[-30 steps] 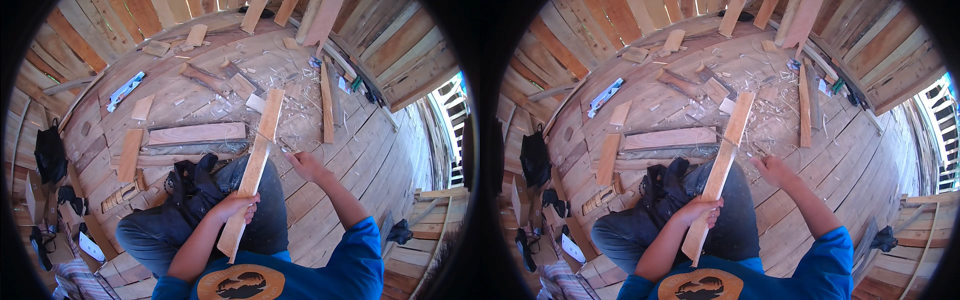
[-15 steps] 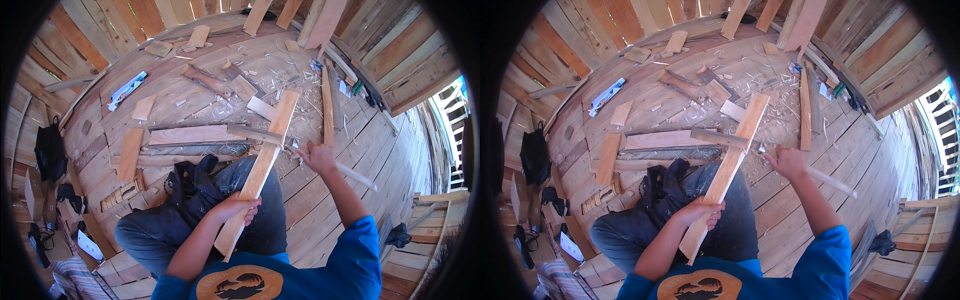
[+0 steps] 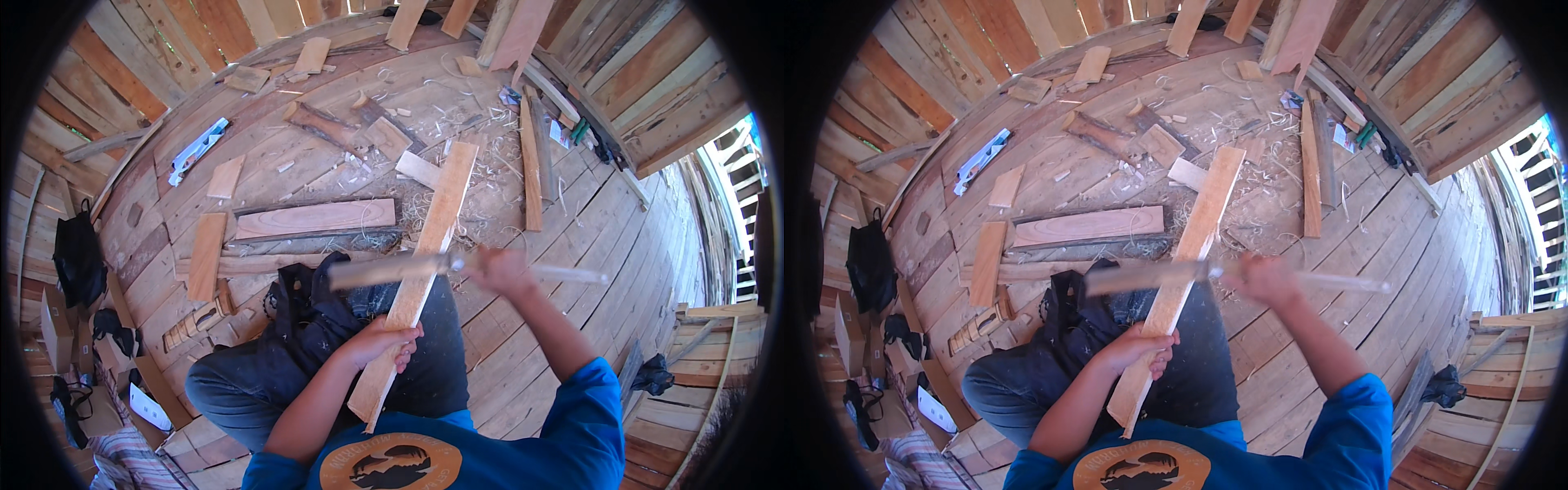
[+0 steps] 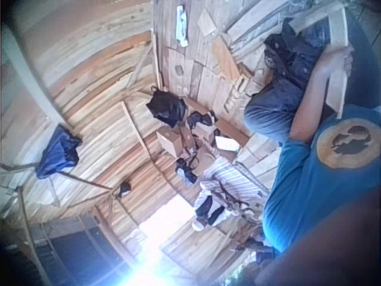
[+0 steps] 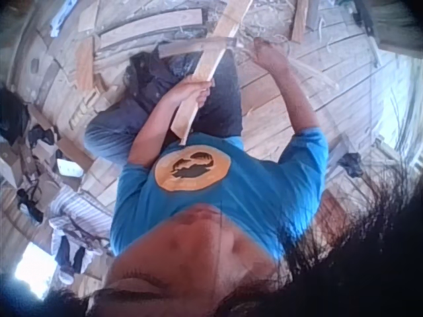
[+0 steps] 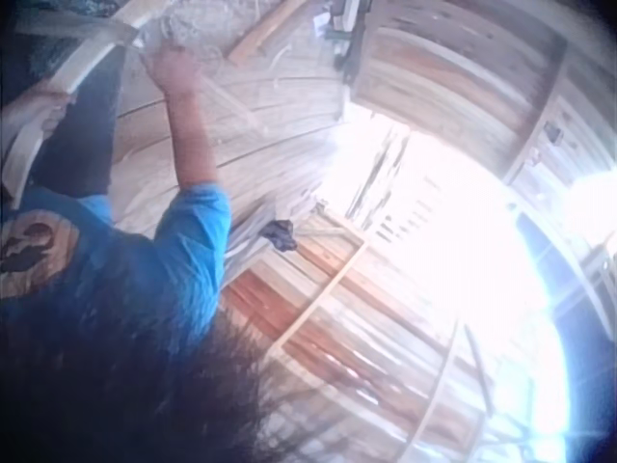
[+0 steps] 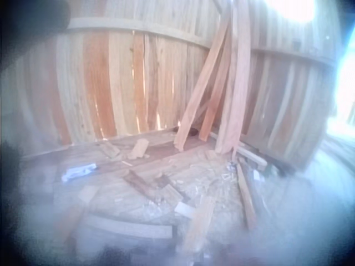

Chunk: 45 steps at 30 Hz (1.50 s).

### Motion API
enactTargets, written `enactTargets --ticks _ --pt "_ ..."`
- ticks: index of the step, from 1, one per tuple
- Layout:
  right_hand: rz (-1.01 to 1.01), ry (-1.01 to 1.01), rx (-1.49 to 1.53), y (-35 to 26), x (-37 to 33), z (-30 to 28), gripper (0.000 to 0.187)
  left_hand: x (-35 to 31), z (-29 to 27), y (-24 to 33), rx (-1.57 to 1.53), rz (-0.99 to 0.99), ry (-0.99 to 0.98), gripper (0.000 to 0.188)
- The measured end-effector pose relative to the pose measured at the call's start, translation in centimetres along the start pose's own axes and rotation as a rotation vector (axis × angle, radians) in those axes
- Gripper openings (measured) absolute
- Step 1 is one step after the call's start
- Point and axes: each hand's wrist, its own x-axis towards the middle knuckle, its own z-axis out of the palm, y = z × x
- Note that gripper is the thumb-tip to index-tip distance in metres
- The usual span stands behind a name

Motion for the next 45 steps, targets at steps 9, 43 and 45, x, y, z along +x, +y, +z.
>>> enactTargets --ticks 9,43,45 --pt "0.043 -0.143 -0.001 -2.1 0.2 -2.0 0.059 0.3 -0.1 -0.2 -0.024 0.031 -0.017 0.016" --pt "0.888 0.2 1.013 1.5 -5.4 4.5 0.061 -0.2 -0.3 0.8 0.34 -0.135 0.082 0.024" --pt "0.735 0.253 0.953 -0.6 -4.6 2.9 0.059 -0.2 -0.4 0.3 0.394 -0.168 0.138 0.027"
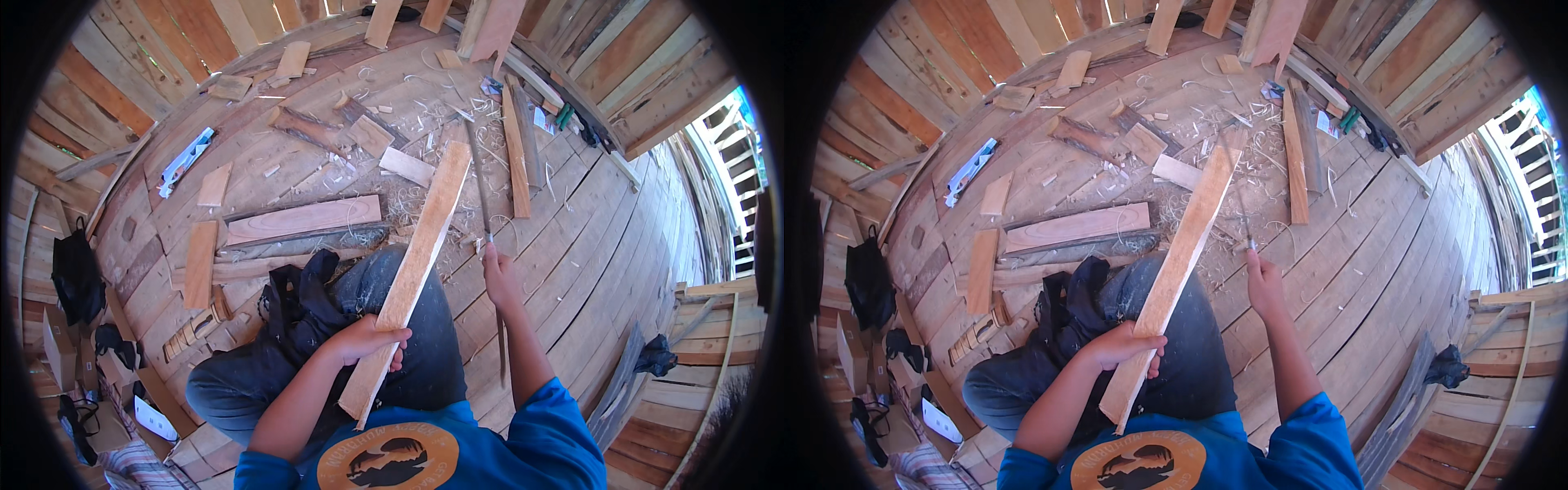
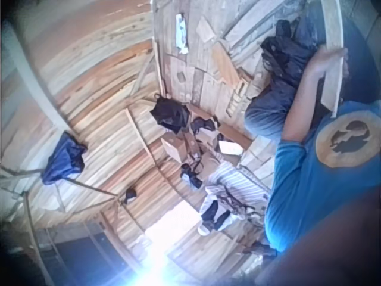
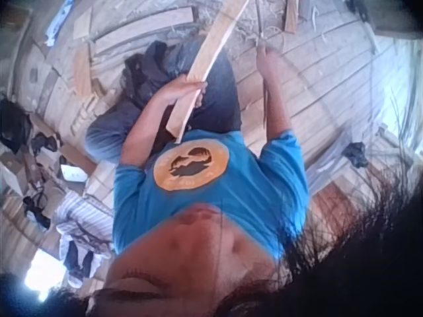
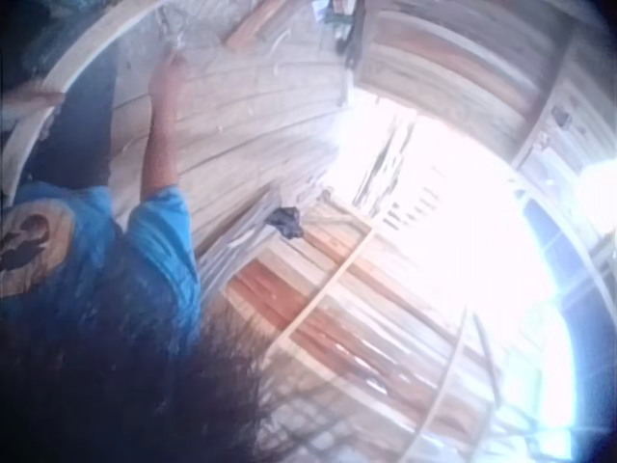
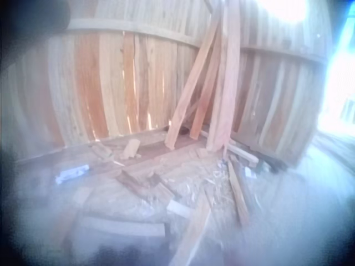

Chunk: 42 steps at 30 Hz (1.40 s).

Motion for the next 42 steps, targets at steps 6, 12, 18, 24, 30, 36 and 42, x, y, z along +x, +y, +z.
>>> enactTargets --ticks 6,12,18,24,30,36,42 --pt "-0.134 -0.126 -0.314 -4.5 -3.1 1.0 0.049 -1.7 1.1 0.8 0.716 0.207 0.467 0.053" --pt "-0.151 -0.143 -0.313 -5.2 -4.7 1.6 0.049 -3.5 4.0 1.2 1.063 0.218 0.795 0.071" --pt "-0.181 -0.239 -0.401 -6.7 -7.5 1.8 0.053 -2.9 3.9 0.8 0.927 0.207 0.692 0.071" --pt "-0.398 -0.325 -0.679 -6.0 -6.9 0.6 0.059 -2.2 2.3 -0.2 0.721 0.322 0.569 0.064" --pt "-0.487 -0.252 -0.858 -4.7 -2.0 -0.1 0.066 -1.2 0.8 -1.4 0.472 0.518 0.455 0.055" --pt "-0.076 0.141 -0.858 -3.8 3.7 -7.0 0.062 -2.3 2.3 -1.1 0.57 0.392 0.483 0.051" --pt "-0.335 -0.198 -0.695 -6.6 -3.5 -1.5 0.059 -1.4 0.7 -2.0 0.301 0.383 0.293 0.051"
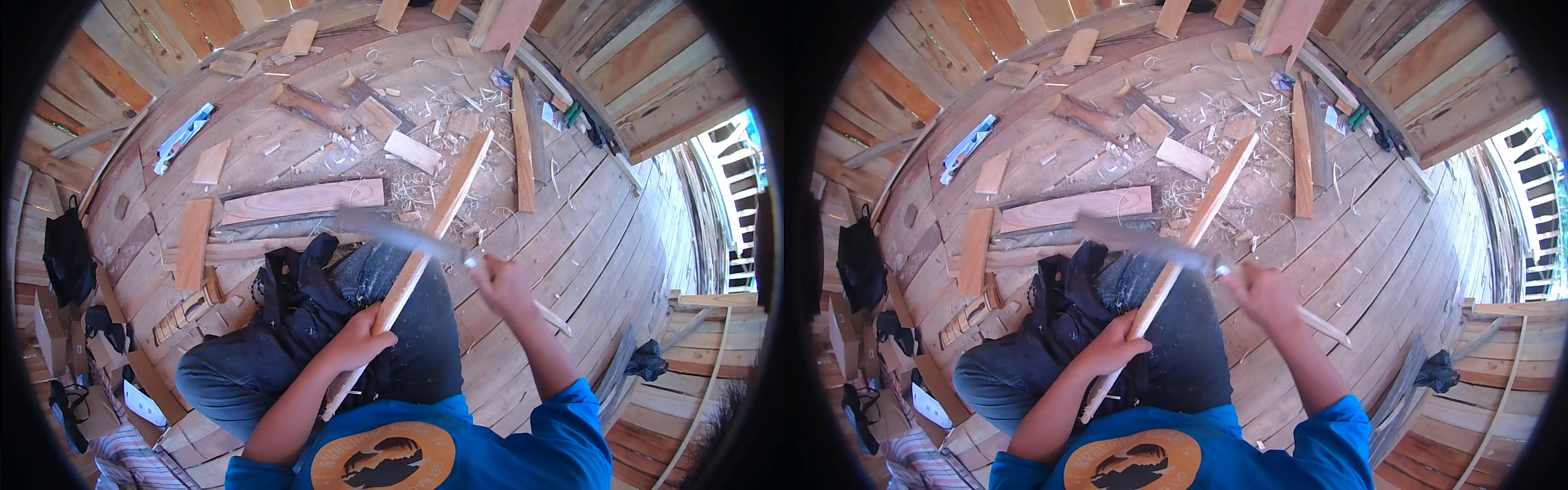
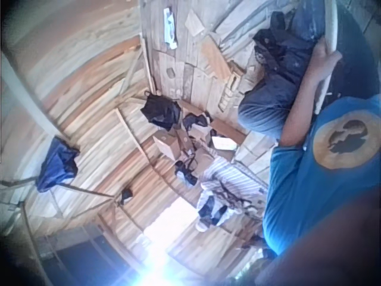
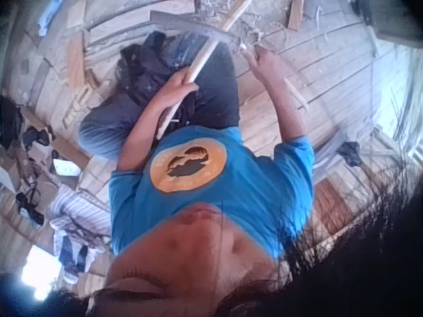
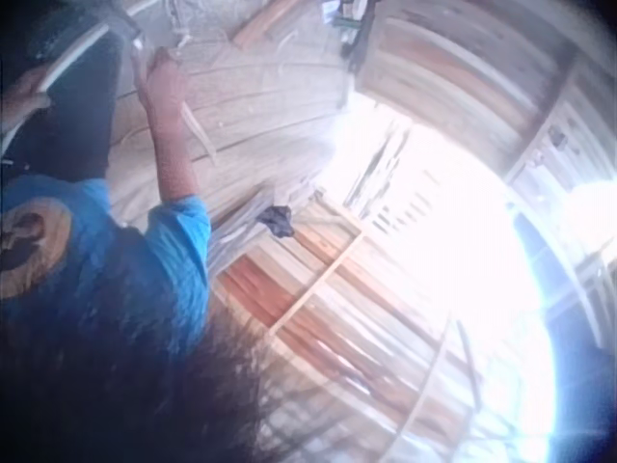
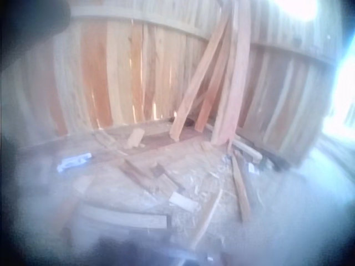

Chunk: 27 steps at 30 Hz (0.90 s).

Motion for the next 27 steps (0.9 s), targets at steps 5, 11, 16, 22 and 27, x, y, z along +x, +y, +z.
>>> enactTargets --ticks 5,11,16,22,27 --pt "0.003 -0.121 -0.006 -2.9 -0.2 1.2 0.062 -0.3 0.4 0.5 -0.166 -0.039 0.001 0.045" --pt "0.222 -0.005 -0.196 5.7 3.4 -2.7 0.063 -0.3 1.4 0.9 0.091 0.047 0.131 0.052" --pt "-0.042 -0.196 -0.183 0.2 0.2 -2.0 0.064 -0.3 2.2 0.1 0.259 0.006 0.229 0.051" --pt "0.136 -0.01 -0.077 5.0 3.2 0.1 0.064 -0.7 2.2 1.4 0.263 -0.102 0.216 0.056" --pt "0.196 -0.055 -0.083 4.3 3.7 -2.1 0.062 -0.5 2.4 2.0 0.356 -0.06 0.247 0.062"
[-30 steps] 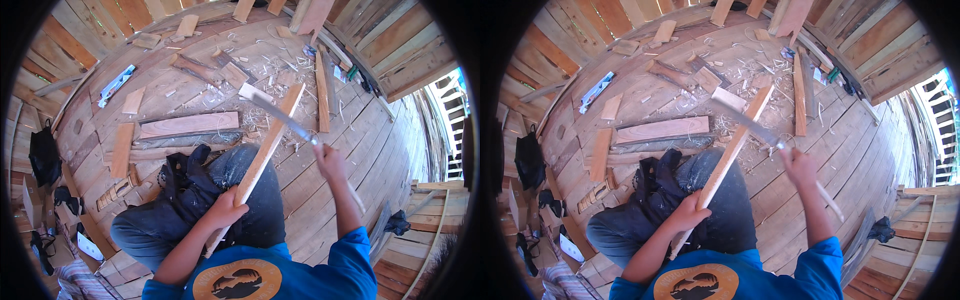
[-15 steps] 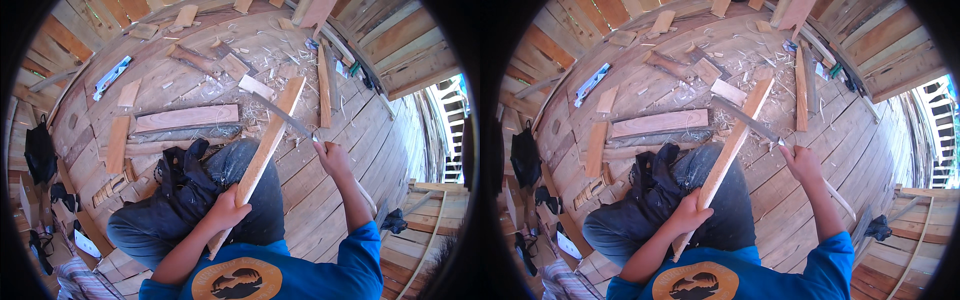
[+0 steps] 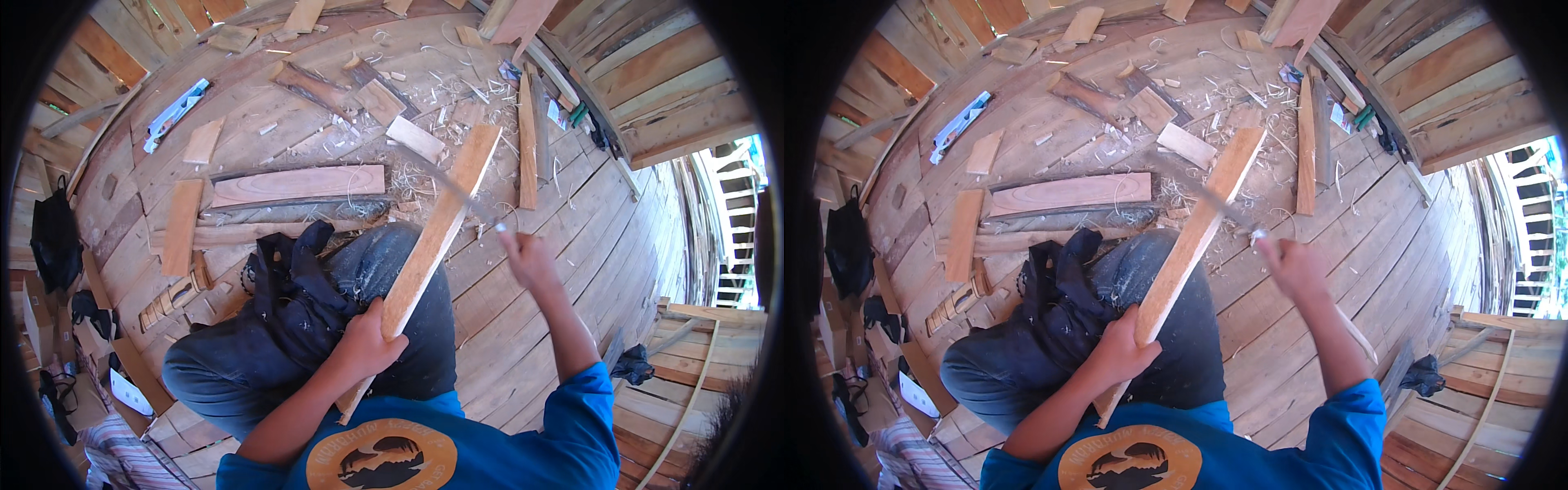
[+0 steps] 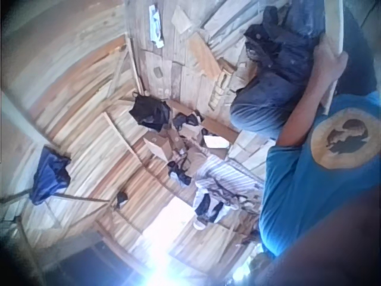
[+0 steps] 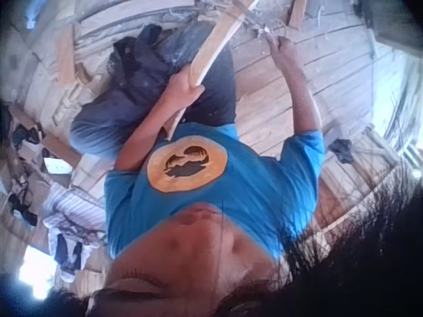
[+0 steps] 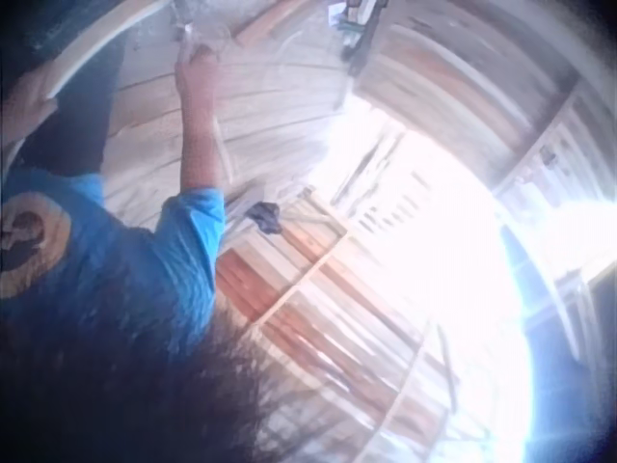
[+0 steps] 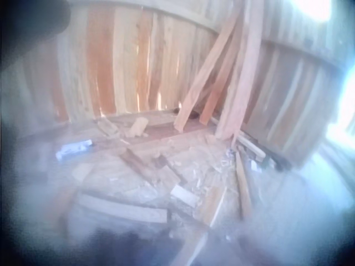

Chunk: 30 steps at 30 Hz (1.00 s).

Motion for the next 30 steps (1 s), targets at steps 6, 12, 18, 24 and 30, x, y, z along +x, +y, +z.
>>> enactTargets --ticks 6,12,18,24,30 --pt "-0.363 -0.114 0.047 -4.1 -4.1 4.4 0.059 0.0 0.3 -1.0 -0.037 0.013 0.001 0.063" --pt "-0.397 0.051 -0.078 1.3 -0.5 4.4 0.056 0.2 0.1 -0.6 -0.059 0.036 -0.014 0.063" --pt "-0.365 0.089 -0.137 1.0 -1.5 4.4 0.055 0.3 0.5 -1.0 -0.097 0.049 0.017 0.056" --pt "-0.426 0.0 -0.09 -3.0 -5.5 4.6 0.058 0.0 0.3 -1.3 -0.099 0.073 0.032 0.061" --pt "-0.347 0.196 -0.148 1.1 -0.3 4.9 0.059 0.3 0.0 -0.8 -0.121 0.014 -0.053 0.067"
